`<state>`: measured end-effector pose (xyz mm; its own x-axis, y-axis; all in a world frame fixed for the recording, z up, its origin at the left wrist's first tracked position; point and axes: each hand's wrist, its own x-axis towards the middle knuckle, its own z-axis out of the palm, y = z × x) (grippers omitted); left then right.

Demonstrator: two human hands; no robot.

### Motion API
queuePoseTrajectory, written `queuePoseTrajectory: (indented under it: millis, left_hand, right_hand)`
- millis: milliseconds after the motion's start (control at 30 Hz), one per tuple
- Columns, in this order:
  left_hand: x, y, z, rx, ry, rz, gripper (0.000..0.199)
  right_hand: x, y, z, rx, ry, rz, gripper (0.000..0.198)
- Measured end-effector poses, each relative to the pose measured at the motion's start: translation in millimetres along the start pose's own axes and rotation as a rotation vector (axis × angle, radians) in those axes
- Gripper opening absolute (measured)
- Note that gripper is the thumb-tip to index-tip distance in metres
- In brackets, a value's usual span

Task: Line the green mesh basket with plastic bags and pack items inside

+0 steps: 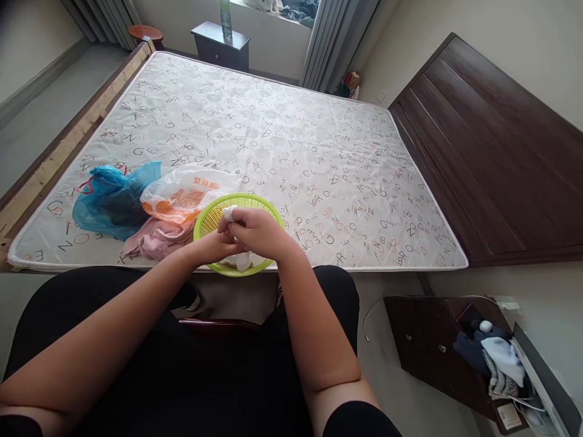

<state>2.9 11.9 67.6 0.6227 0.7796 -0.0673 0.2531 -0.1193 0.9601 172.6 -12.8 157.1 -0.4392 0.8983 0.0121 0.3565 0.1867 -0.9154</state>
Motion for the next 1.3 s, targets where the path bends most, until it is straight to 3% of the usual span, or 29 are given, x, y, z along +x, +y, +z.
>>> queuePoseTrajectory:
  millis: [67, 200, 333, 467, 567, 667, 767, 867, 967, 1100, 1200, 1300]
  left_hand:
    - [0, 1, -1, -0.007, -0.040, -0.054, 0.043]
    - [0, -2, -7, -0.256, -0.016, -0.135, 0.054]
    - [0, -6, -10, -0.443, 0.040, -0.171, 0.053]
    - [1, -5, -9, -0.585, 0.072, -0.173, 0.051]
    - [2, -4, -8, -0.669, 0.102, -0.168, 0.050]
    - [2, -6, -10, -0.594, 0.090, -0.166, 0.048]
    - [3, -6, -10, -0.362, 0.069, -0.187, 0.042]
    - [4, -4, -7, -0.102, 0.220, -0.247, 0.033]
    - [5, -1, 0, 0.045, 0.393, -0.247, 0.028]
    - [6, -5, 2, -0.120, 0.402, -0.234, 0.030]
    - [7, -11, -2, -0.300, 0.389, -0.232, 0.026]
    - [7, -13, -8, -0.426, 0.314, -0.243, 0.022]
  right_hand:
    - [1, 5, -1, -0.032, 0.060, -0.025, 0.023]
    - [0, 25, -15, -0.122, 0.165, -0.051, 0.020]
    - [-7, 40, -30, -0.090, 0.135, 0.070, 0.029]
    - [-9, 45, -36, -0.052, 0.291, 0.107, 0.016]
    - [-6, 52, -37, -0.009, 0.340, 0.158, 0.017]
    - [-4, 63, -39, 0.040, 0.406, 0.260, 0.017]
    - [-1, 70, -38, 0.153, 0.451, 0.338, 0.016]
    - [0, 72, -31, 0.316, 0.366, 0.403, 0.017]
    - [3, 69, -17, 0.461, 0.141, 0.470, 0.024]
    - [7, 65, 3, 0.567, -0.053, 0.443, 0.031]
    - [11, 66, 11, 0.465, -0.067, 0.355, 0.023]
    - [15, 71, 18, 0.226, -0.023, 0.266, 0.015]
